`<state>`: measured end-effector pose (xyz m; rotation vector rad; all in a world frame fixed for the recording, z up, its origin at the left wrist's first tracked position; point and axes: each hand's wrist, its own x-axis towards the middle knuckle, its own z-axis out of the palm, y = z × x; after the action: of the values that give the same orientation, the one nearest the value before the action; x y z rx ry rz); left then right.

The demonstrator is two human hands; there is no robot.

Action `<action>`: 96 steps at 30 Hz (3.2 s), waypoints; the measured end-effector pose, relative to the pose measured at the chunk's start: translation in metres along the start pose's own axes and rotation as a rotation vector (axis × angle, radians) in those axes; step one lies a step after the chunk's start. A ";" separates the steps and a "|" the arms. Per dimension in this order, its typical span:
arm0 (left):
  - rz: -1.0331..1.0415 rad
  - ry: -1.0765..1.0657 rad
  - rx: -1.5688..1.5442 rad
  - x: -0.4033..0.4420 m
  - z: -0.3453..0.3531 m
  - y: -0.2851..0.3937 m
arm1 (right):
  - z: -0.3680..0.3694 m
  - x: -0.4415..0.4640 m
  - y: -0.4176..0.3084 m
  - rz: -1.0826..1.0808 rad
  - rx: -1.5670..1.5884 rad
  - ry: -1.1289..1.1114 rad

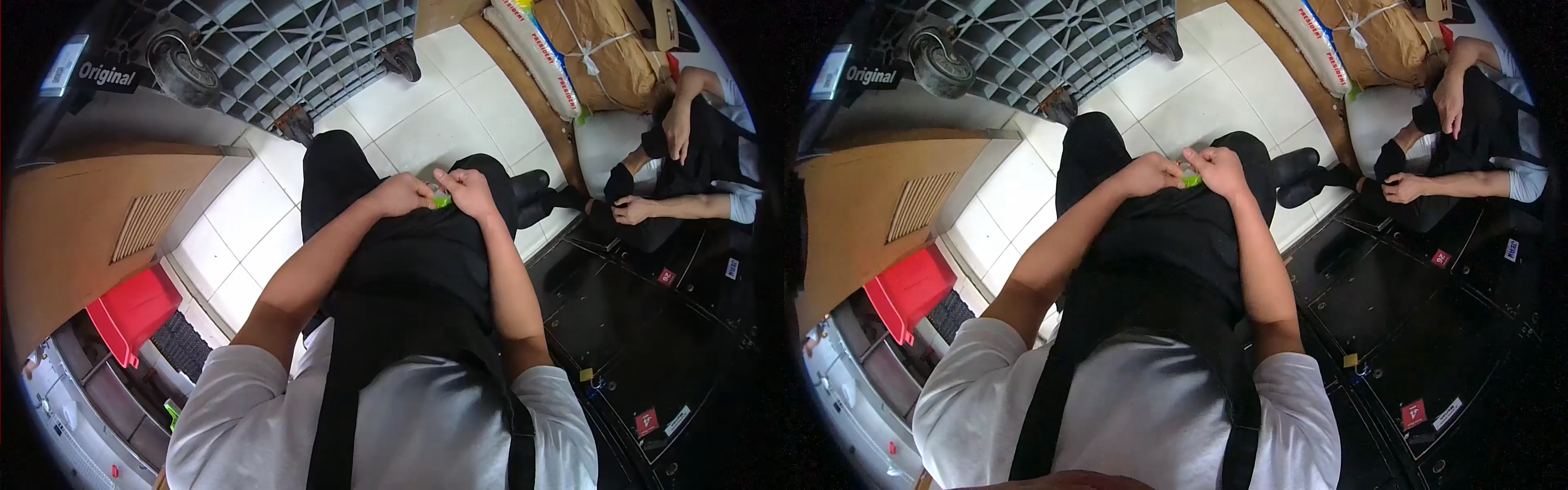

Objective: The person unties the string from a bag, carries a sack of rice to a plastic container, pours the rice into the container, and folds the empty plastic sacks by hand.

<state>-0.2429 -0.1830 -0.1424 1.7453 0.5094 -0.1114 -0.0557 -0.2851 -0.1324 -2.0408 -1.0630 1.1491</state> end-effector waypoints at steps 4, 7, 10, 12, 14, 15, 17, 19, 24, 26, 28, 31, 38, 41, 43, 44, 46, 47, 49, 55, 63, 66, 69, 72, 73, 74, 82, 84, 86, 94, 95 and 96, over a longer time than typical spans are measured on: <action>-0.126 -0.022 -0.077 0.007 -0.011 0.006 | -0.002 0.012 0.020 -0.030 0.032 0.002; -0.175 -0.027 -0.116 0.006 -0.008 0.007 | -0.005 0.015 0.037 -0.069 0.166 -0.055; -0.170 0.009 -0.308 0.011 -0.003 -0.003 | -0.005 0.017 0.040 -0.088 0.188 -0.077; -0.150 0.026 -0.439 0.012 -0.001 -0.008 | -0.005 0.015 0.036 -0.068 0.169 -0.070; -0.048 0.028 -0.580 0.014 -0.004 -0.009 | -0.005 0.015 0.030 -0.043 0.140 -0.018; -0.049 0.027 -0.583 0.014 -0.005 -0.010 | -0.004 0.015 0.029 -0.041 0.138 -0.019; -0.048 0.009 -0.507 0.016 -0.008 -0.011 | -0.004 0.017 0.027 -0.016 0.176 -0.003; -0.055 0.015 -0.518 0.018 -0.005 -0.013 | -0.004 0.015 0.025 -0.037 0.224 0.031; -0.077 0.071 -0.494 0.018 -0.002 -0.010 | -0.006 0.009 0.022 -0.064 0.307 0.120; -0.033 0.095 -0.513 0.027 0.004 -0.030 | -0.005 0.013 0.023 -0.042 0.255 0.143; -0.043 0.091 -0.494 0.017 -0.006 -0.010 | -0.005 0.013 0.016 -0.006 0.284 0.121; -0.054 0.083 -0.479 0.014 -0.014 -0.002 | -0.003 0.020 0.018 0.019 0.302 0.088; -0.159 0.160 -0.447 0.013 -0.015 0.003 | -0.006 0.023 0.022 0.030 0.321 0.065; -0.180 0.090 -0.308 0.015 -0.013 -0.001 | -0.005 0.022 0.022 -0.003 0.343 0.010; -0.143 0.060 -0.194 0.017 -0.013 -0.001 | -0.005 0.021 0.021 -0.031 0.378 -0.019; -0.108 0.028 -0.083 0.017 -0.011 -0.001 | -0.008 0.023 0.021 -0.020 0.347 -0.036; -0.064 -0.020 0.107 0.022 -0.010 0.003 | -0.010 0.022 0.021 0.034 0.331 -0.075; 0.037 0.044 0.103 0.030 -0.001 -0.007 | -0.010 0.024 0.021 0.054 0.298 -0.112; 0.038 0.175 -0.166 0.036 0.013 -0.021 | -0.004 0.026 0.023 -0.052 0.238 -0.153; -0.022 -0.154 -0.409 0.019 0.002 0.003 | -0.071 -0.010 -0.080 -0.452 -0.717 0.052; -0.207 0.081 -0.579 0.025 -0.019 -0.011 | -0.045 -0.073 -0.041 -0.294 -0.985 0.012; -0.275 0.153 -0.577 0.020 -0.016 -0.010 | -0.045 -0.062 -0.046 -0.279 -0.718 -0.069; -0.265 0.184 -0.532 0.018 -0.013 -0.011 | -0.031 -0.031 -0.046 -0.140 -0.128 0.104; -0.268 0.148 -0.570 0.017 -0.018 -0.010 | -0.009 -0.009 -0.042 -0.168 -0.119 0.020; -0.264 0.152 -0.560 0.016 -0.020 -0.011 | -0.004 -0.007 -0.047 -0.172 -0.159 -0.020; -0.297 0.149 -0.658 0.014 -0.021 -0.012 | -0.004 -0.006 -0.051 -0.171 -0.168 -0.086; -0.234 -0.061 -0.150 0.014 -0.044 0.027 | -0.012 0.007 -0.037 -0.022 0.246 -0.307; -0.241 -0.030 -0.341 0.015 -0.042 0.002 | -0.008 0.012 -0.040 0.016 0.200 -0.323; -0.317 -0.015 -0.619 0.013 -0.042 -0.016 | -0.009 0.013 -0.044 0.136 0.257 -0.356; -0.353 -0.145 -0.391 0.018 -0.026 0.015 | -0.033 0.028 -0.032 0.245 0.262 -0.496; -0.360 -0.152 -0.398 0.019 -0.023 0.010 | -0.033 0.027 -0.029 0.246 0.306 -0.519; -0.358 -0.175 -0.363 0.022 -0.021 0.004 | -0.031 0.027 -0.028 0.217 0.268 -0.530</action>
<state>-0.2258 -0.1580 -0.1408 1.2653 0.6638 -0.3970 -0.0299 -0.2502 -0.1078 -1.7085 -0.8647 1.9056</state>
